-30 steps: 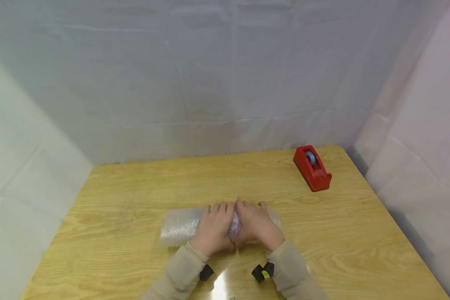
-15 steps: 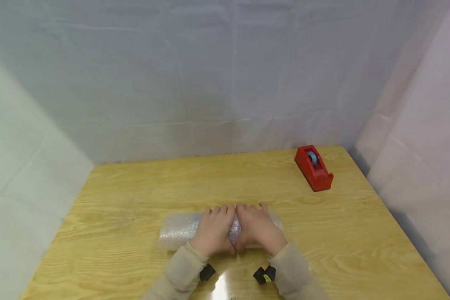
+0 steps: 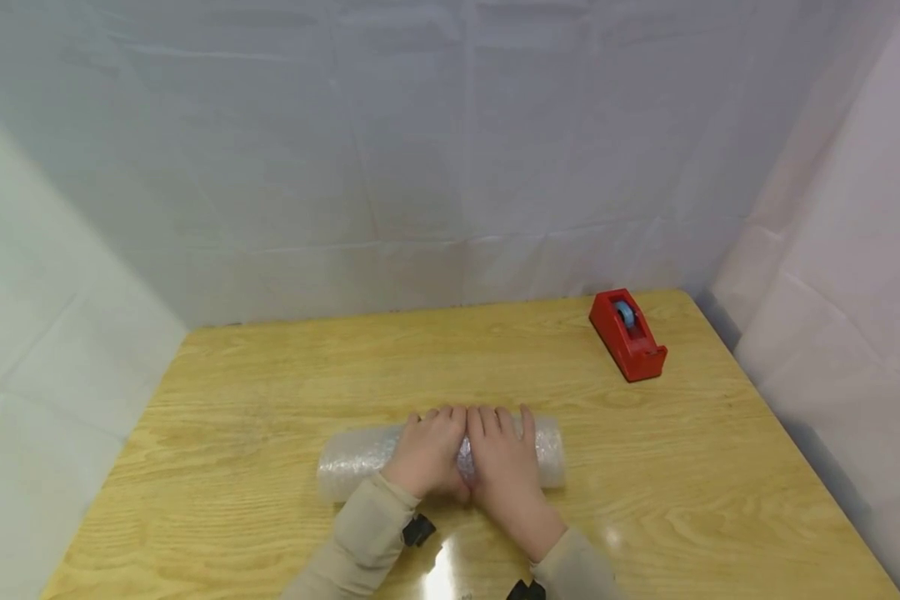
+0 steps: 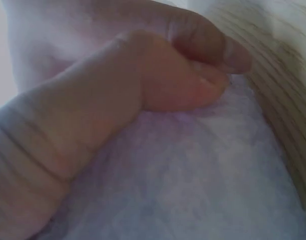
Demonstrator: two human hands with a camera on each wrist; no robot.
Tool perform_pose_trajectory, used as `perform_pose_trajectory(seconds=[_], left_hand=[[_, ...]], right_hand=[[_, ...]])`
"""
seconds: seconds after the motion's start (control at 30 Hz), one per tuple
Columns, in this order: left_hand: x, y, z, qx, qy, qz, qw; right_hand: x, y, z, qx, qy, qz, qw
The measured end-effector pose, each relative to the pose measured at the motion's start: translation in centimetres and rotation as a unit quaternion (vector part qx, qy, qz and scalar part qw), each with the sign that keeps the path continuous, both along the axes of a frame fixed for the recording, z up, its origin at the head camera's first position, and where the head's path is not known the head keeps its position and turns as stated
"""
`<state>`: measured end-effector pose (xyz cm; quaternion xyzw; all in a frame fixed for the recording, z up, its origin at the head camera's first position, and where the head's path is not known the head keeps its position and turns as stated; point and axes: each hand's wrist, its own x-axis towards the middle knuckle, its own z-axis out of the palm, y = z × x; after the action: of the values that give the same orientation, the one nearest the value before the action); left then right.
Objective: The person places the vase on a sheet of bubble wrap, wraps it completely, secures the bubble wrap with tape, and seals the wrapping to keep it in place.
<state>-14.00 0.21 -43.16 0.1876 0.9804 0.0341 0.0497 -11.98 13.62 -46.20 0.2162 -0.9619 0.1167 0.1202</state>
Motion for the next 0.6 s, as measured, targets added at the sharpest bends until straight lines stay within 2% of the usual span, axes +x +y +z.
perform_pose_trajectory(seconds=[0.2,0.4,0.6], left_hand=[[0.0,0.1,0.2,-0.001,-0.003,0.008,1.0000],[0.1,-0.1,0.1,-0.005,-0.001,0.008,1.0000],[0.4,0.0,-0.1,-0.034,0.040,-0.001,0.9986]], right_hand=[[-0.2,0.1,0.1,-0.010,-0.001,0.001,1.0000],[-0.8,0.2,0.6,-0.011,-0.036,0.011,0.9992],[-1.4,0.2,0.9,-0.008,-0.093,0.006,0.9957]])
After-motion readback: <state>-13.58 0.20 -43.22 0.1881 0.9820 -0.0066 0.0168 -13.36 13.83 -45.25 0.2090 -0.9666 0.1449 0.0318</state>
